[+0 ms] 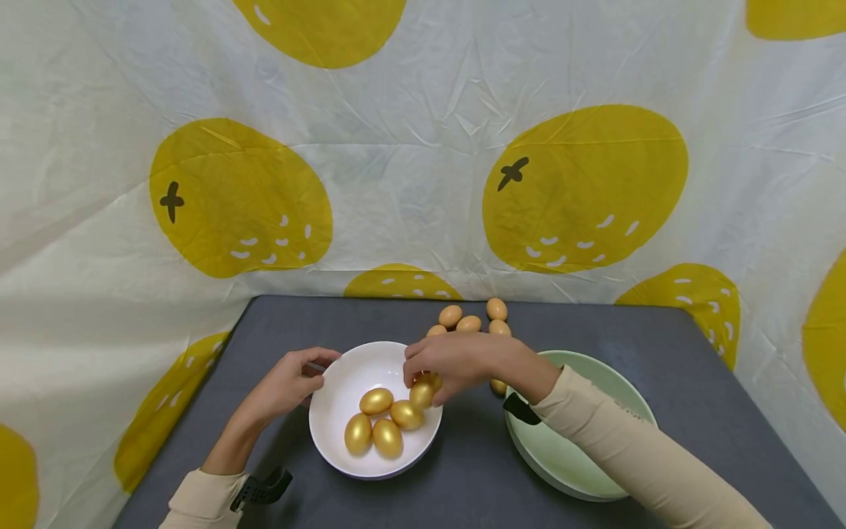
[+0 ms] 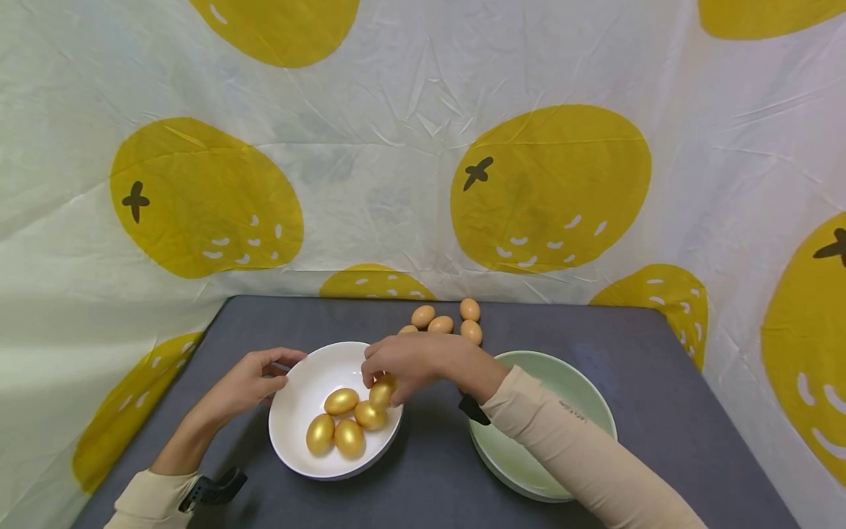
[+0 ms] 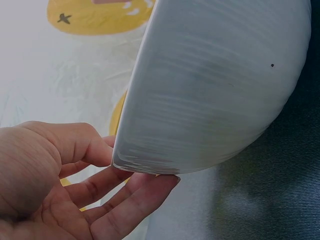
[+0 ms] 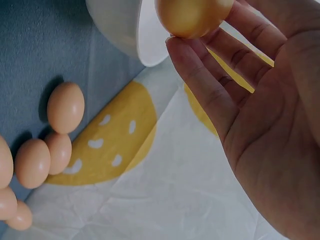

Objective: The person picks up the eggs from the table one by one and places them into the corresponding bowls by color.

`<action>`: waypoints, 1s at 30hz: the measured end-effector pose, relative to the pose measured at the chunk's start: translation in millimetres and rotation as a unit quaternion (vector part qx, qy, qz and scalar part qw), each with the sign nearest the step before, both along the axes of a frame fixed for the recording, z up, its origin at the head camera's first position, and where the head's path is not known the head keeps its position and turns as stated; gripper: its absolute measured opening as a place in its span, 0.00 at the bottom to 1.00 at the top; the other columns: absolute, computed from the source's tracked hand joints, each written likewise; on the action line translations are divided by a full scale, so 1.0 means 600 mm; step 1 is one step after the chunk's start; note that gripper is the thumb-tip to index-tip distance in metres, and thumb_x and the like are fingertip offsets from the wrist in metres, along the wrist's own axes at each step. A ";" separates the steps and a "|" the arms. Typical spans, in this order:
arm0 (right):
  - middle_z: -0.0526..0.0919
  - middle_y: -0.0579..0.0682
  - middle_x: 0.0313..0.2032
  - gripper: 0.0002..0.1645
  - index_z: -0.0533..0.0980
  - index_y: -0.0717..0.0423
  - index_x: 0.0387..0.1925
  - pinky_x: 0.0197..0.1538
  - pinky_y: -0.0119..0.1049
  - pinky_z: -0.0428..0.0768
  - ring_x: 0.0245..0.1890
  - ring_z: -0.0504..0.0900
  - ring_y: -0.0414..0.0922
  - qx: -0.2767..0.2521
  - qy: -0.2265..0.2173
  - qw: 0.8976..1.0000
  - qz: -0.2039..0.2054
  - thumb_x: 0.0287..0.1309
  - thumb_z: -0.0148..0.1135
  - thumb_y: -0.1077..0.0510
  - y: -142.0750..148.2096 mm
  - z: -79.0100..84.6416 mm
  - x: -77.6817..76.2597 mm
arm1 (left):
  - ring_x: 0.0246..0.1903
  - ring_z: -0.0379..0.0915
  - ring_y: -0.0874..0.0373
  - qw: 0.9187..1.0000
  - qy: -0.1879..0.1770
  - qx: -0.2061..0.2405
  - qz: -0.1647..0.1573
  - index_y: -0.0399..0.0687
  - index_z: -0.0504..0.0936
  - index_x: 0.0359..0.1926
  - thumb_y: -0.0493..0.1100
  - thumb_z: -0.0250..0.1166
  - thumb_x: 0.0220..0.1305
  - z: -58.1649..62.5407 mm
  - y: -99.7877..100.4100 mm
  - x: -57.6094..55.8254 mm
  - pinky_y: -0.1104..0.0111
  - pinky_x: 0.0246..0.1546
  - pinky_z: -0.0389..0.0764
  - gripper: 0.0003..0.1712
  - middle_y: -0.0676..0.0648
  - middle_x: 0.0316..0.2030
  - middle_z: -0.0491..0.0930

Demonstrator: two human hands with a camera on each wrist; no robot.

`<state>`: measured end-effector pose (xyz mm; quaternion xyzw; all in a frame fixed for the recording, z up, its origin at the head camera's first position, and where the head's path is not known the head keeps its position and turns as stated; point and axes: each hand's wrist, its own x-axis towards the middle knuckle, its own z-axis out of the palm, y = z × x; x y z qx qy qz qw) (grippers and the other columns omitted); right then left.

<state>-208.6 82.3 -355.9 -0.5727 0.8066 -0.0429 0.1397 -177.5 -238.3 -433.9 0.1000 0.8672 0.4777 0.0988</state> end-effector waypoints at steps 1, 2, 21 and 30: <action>0.77 0.42 0.43 0.17 0.81 0.47 0.47 0.46 0.25 0.75 0.42 0.76 0.36 0.004 -0.002 1.000 -0.001 0.55 0.75 0.56 -0.003 -0.001 0.001 | 0.44 0.81 0.48 1.000 -0.001 0.001 0.001 0.41 0.79 0.62 0.30 0.58 0.66 0.000 0.000 0.000 0.59 0.30 0.87 0.23 0.39 0.52 0.81; 0.77 0.41 0.43 0.17 0.81 0.47 0.47 0.46 0.25 0.75 0.42 0.76 0.36 0.008 -0.005 1.000 -0.003 0.55 0.75 0.56 -0.005 -0.002 0.003 | 0.43 0.81 0.49 1.000 -0.001 0.001 0.002 0.41 0.79 0.62 0.30 0.58 0.67 0.000 0.000 0.000 0.59 0.30 0.87 0.23 0.39 0.52 0.81; 0.77 0.38 0.38 0.17 0.82 0.45 0.43 0.45 0.25 0.73 0.39 0.72 0.34 0.070 -0.011 0.997 -0.012 0.52 0.78 0.58 -0.036 -0.029 0.006 | 0.44 0.81 0.49 1.000 0.007 -0.004 -0.003 0.41 0.79 0.62 0.30 0.59 0.66 -0.005 -0.002 -0.002 0.59 0.30 0.87 0.23 0.39 0.53 0.81; 0.78 0.38 0.39 0.18 0.83 0.46 0.44 0.46 0.25 0.73 0.39 0.72 0.34 0.097 -0.001 0.995 -0.023 0.51 0.79 0.58 -0.042 -0.028 0.006 | 0.43 0.81 0.50 1.000 0.009 -0.006 -0.004 0.42 0.79 0.62 0.30 0.59 0.66 -0.007 -0.003 -0.004 0.60 0.29 0.87 0.23 0.39 0.53 0.81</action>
